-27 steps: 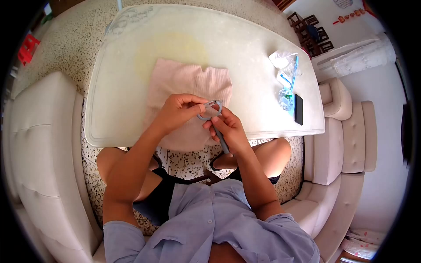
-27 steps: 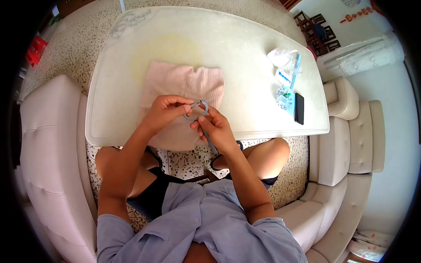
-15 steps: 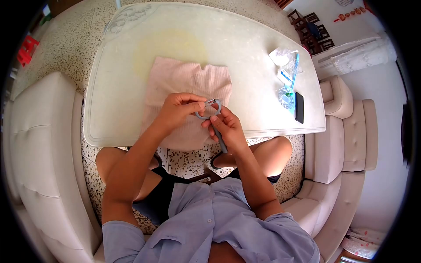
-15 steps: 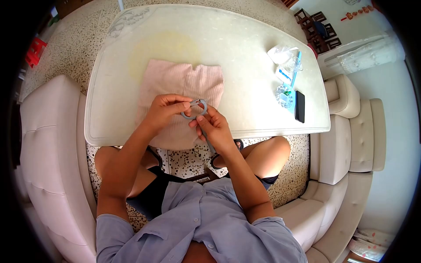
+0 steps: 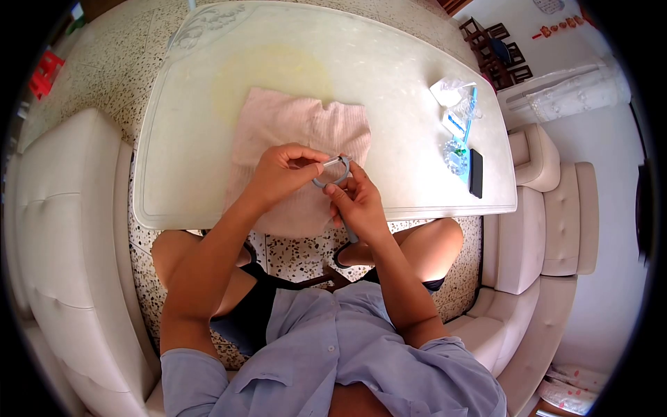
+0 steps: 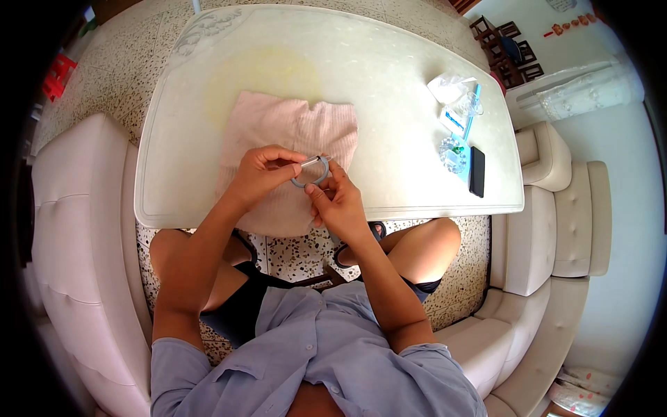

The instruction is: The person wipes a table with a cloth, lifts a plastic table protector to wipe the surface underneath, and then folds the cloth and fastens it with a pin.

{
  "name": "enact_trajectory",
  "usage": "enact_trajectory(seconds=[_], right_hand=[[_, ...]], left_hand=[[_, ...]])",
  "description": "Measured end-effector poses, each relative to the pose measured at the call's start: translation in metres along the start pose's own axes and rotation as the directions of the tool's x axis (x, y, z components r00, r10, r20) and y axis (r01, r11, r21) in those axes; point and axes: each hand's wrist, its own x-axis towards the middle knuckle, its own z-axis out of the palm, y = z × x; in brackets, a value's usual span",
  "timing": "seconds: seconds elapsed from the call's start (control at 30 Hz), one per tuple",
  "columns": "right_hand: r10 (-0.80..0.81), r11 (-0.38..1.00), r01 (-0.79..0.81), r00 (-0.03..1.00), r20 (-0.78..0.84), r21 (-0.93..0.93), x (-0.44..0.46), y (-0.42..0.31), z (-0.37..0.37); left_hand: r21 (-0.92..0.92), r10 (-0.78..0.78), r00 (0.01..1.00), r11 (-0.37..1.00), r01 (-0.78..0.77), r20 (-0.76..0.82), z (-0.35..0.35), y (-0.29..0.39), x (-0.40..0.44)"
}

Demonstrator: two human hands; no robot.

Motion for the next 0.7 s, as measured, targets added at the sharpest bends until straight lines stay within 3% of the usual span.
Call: enact_trajectory(seconds=[0.17, 0.57, 0.7], right_hand=[[0.038, 0.999, -0.039, 0.999, 0.033, 0.024, 0.001, -0.002, -0.001], [0.102, 0.962, -0.121, 0.991, 0.087, 0.245, 0.000, -0.009, -0.005], [0.051, 0.990, -0.058, 0.997, 0.056, 0.128, -0.001, -0.005, -0.003]], left_hand=[[0.041, 0.046, 0.999, 0.998, -0.046, 0.000, -0.001, -0.002, 0.002], [-0.078, -0.092, 0.995, 0.993, 0.090, -0.031, -0.004, -0.003, 0.003], [-0.109, -0.122, 0.993, 0.987, 0.121, -0.005, -0.004, -0.002, 0.003]])
